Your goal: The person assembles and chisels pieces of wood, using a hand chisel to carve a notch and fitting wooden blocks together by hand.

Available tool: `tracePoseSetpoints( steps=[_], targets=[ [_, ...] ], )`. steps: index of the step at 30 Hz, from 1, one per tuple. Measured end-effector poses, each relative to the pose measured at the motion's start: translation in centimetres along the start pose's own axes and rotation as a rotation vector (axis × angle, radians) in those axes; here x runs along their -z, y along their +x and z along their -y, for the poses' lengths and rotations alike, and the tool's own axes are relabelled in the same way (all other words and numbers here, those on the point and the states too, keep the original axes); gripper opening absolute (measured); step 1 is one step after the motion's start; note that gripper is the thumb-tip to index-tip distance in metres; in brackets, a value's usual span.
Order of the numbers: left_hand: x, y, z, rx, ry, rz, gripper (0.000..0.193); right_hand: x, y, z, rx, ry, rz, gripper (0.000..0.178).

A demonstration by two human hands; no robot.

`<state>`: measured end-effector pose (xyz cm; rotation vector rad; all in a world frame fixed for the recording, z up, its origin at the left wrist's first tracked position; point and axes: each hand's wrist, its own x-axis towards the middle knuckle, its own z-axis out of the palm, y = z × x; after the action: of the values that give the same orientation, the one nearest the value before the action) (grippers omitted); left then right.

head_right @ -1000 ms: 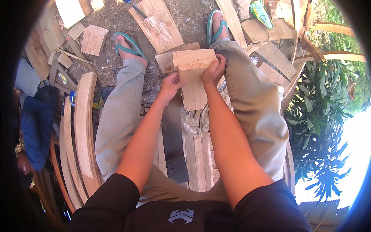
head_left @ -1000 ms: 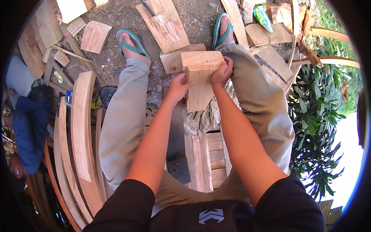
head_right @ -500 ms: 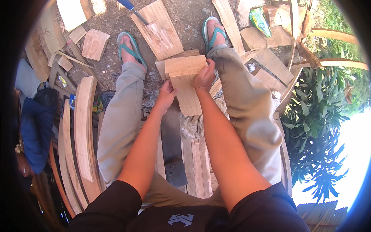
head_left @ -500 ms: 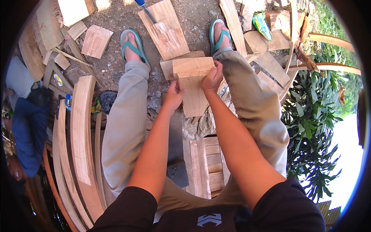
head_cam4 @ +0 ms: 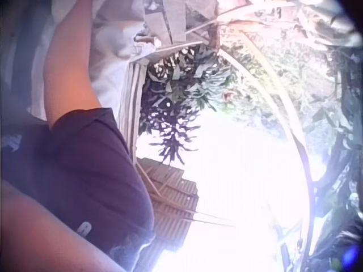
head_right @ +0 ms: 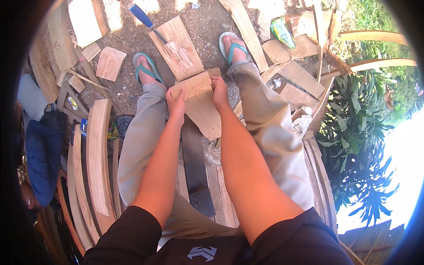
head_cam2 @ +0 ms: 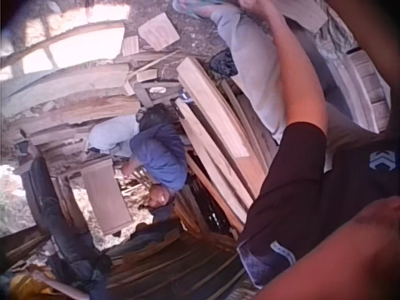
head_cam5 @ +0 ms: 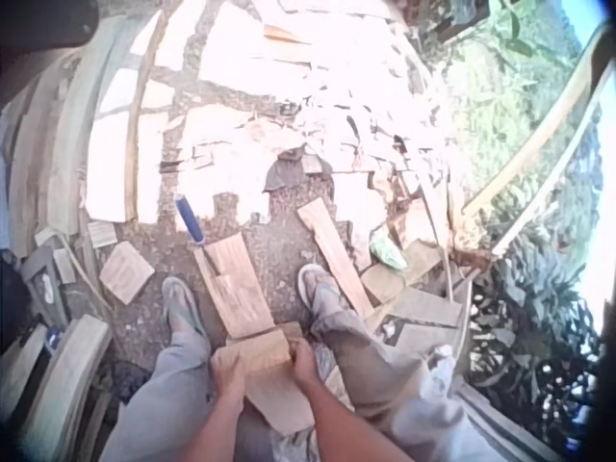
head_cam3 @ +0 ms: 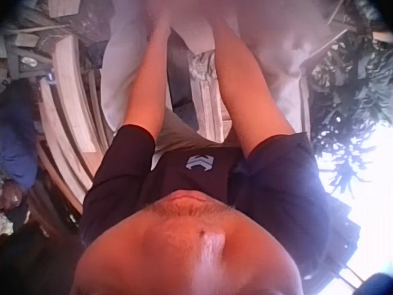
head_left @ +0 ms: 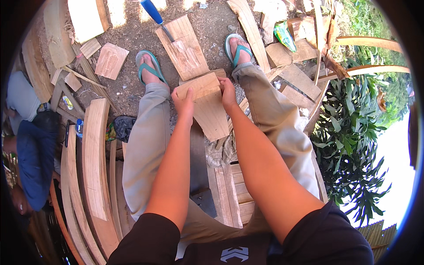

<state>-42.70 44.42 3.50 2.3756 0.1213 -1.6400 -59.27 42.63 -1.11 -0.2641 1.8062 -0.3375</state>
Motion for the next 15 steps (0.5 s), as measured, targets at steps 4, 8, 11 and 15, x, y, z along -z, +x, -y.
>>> tracePoseSetpoints(
  steps=[4, 8, 11, 15],
  targets=[
    [0.7, -0.2, -1.2, 0.102, -0.105, 0.069, 0.076, 2.0, 3.3, 1.3, -0.571, -0.102, -0.089, 0.04],
    [1.4, -0.3, -1.1, 0.137, -0.212, 0.109, 0.079, 2.4, 5.5, -1.1, -0.847, -0.312, 0.035, 0.061],
    [1.8, -1.4, -0.8, 0.131, -0.232, 0.109, 0.081, 2.8, 6.0, -2.8, -0.866, -0.105, 0.273, 0.075],
    [2.3, -1.9, 0.1, 0.109, -0.24, 0.118, 0.082, 2.3, 4.7, -0.8, -0.8, 0.365, 0.344, 0.08]
  ],
)
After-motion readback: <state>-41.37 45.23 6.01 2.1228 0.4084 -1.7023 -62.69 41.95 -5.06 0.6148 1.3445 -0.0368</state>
